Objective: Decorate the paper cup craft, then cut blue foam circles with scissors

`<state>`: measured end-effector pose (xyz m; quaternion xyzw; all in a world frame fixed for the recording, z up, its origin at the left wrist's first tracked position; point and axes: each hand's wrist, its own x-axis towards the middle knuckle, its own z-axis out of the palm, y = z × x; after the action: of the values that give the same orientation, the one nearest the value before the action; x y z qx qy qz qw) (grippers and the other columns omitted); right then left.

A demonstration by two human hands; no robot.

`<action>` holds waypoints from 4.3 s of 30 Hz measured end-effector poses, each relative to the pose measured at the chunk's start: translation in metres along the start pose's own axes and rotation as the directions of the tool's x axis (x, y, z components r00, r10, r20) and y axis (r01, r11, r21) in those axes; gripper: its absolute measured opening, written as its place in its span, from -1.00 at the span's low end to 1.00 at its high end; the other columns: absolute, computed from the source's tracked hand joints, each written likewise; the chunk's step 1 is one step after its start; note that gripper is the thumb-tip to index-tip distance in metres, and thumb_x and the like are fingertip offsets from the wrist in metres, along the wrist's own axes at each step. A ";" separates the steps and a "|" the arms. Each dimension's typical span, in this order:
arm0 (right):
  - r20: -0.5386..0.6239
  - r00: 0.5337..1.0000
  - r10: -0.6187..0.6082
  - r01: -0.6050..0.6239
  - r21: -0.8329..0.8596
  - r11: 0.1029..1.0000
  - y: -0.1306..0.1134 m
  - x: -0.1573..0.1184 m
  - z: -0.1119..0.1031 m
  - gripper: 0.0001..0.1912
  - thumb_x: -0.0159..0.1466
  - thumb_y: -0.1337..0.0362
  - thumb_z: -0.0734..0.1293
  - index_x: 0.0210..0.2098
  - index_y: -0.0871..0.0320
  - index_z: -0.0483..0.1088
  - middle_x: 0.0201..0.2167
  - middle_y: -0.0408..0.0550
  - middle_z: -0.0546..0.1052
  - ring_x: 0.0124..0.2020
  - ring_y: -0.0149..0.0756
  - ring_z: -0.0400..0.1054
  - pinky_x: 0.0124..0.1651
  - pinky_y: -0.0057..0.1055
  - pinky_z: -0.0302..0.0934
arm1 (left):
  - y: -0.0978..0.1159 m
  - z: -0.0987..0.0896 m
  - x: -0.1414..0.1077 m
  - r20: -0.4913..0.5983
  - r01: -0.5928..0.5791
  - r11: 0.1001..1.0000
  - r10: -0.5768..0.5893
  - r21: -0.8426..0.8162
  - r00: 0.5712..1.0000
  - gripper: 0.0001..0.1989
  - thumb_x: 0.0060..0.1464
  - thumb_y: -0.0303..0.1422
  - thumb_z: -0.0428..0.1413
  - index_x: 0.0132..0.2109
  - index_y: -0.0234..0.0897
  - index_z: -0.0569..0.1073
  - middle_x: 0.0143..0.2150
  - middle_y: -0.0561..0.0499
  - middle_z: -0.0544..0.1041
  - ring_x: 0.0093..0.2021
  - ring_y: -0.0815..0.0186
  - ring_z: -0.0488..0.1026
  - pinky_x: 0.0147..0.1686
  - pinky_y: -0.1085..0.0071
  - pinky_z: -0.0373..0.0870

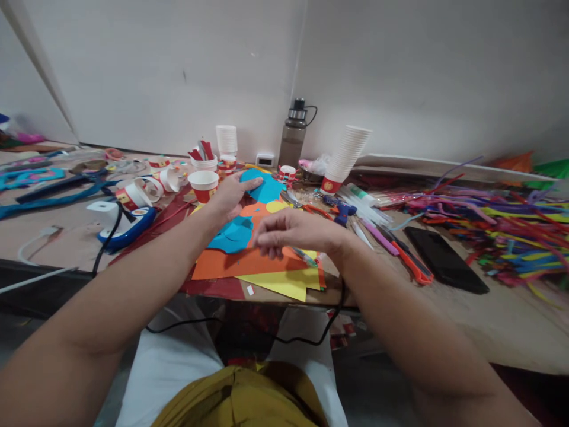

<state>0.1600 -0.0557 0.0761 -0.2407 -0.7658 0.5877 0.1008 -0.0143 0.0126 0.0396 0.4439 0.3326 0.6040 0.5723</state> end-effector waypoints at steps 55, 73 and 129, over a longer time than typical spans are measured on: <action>-0.794 0.449 -0.410 0.118 -0.402 0.908 0.038 0.019 -0.040 -0.78 0.15 0.16 0.32 -0.30 0.17 0.48 -0.34 -0.09 0.54 -0.30 -0.29 0.38 -0.22 -0.35 0.26 | -0.006 0.019 -0.018 0.112 -0.229 0.958 0.212 0.172 0.971 -0.69 -0.16 -0.31 0.32 -0.26 -0.35 0.45 -0.37 0.04 0.54 -0.39 0.39 0.47 -0.37 0.45 0.45; -0.891 0.364 -0.272 0.152 -0.231 0.961 0.046 0.025 -0.046 -0.83 0.13 0.16 0.30 -0.42 0.11 0.25 -0.48 -0.18 0.38 -0.42 -0.36 0.31 -0.32 -0.34 0.27 | -0.013 0.022 -0.019 0.259 -0.138 0.990 0.132 0.007 0.957 -0.64 0.02 -0.34 0.22 -0.01 -0.32 0.45 -0.12 -0.11 0.59 -0.17 0.28 0.54 -0.18 0.32 0.54; -0.887 0.459 -0.047 0.324 0.118 0.939 0.036 0.023 -0.039 -0.67 -0.08 0.11 0.47 -0.45 0.16 0.36 -0.51 -0.20 0.42 -0.52 -0.49 0.23 -0.41 -0.47 0.19 | -0.009 0.021 -0.022 0.189 0.030 0.996 -0.046 0.087 0.981 -0.78 0.01 -0.28 0.24 -0.27 -0.36 0.47 -0.33 -0.07 0.60 -0.39 0.34 0.58 -0.47 0.56 0.43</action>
<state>0.1662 -0.0045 0.0499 -0.4036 -0.5407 0.4666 0.5718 0.0070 -0.0100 0.0362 0.5166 0.3098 0.5331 0.5941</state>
